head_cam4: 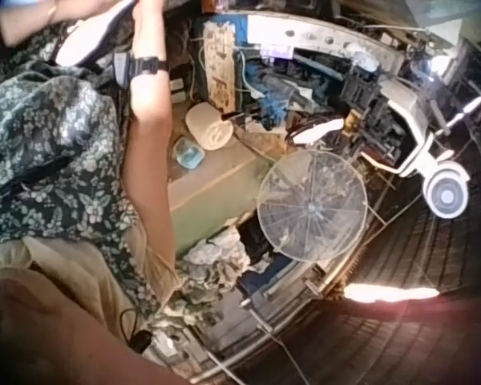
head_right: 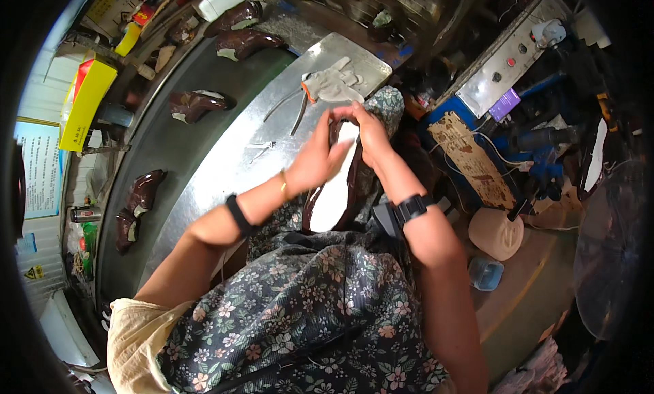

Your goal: The recorder is assembling and inspecting shoe components on a factory assembly line.

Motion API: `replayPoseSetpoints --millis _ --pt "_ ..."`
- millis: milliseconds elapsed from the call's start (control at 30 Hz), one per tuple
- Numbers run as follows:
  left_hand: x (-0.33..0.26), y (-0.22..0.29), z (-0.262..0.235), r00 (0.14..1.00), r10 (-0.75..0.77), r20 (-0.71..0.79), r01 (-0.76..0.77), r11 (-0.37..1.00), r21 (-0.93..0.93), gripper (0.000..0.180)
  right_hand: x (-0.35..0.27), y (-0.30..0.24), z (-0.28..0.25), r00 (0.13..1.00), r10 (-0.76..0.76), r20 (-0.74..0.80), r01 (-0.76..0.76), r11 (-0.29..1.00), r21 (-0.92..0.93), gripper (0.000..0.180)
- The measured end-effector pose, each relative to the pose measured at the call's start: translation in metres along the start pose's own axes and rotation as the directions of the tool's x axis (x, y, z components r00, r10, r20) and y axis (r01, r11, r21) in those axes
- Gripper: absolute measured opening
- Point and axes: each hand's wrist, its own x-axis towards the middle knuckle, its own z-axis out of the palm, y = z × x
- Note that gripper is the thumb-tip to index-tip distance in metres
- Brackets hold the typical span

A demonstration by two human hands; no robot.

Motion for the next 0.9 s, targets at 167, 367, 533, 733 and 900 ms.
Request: replayPoseSetpoints --millis 167,367,533,733,900 --pt "-0.085 0.03 0.001 0.952 -0.261 0.161 0.306 0.784 -0.54 0.088 -0.02 -0.032 -0.01 0.912 -0.153 0.38 0.029 0.95 0.312 0.061" --pt "-0.044 0.033 -0.055 0.856 -0.515 0.045 0.498 0.798 -0.341 0.09 0.002 -0.096 -0.085 0.906 -0.372 0.203 0.423 0.764 -0.487 0.047" --pt "-0.096 -0.002 -0.073 0.979 -0.084 -0.184 0.176 0.799 0.575 0.106 -0.086 -0.257 -0.239 0.802 -0.595 -0.056 0.075 0.192 -0.978 0.026" --pt "-0.113 -0.008 -0.056 0.985 -0.106 -0.135 0.163 0.826 0.54 0.093 -0.18 -0.27 -0.373 0.335 -0.849 -0.408 -0.757 0.015 -0.654 0.074" --pt "-0.075 0.041 -0.036 0.993 0.062 -0.097 -0.053 0.994 0.099 0.046 -0.192 -0.241 -0.368 0.25 -0.949 -0.191 -0.542 0.027 -0.84 0.067"
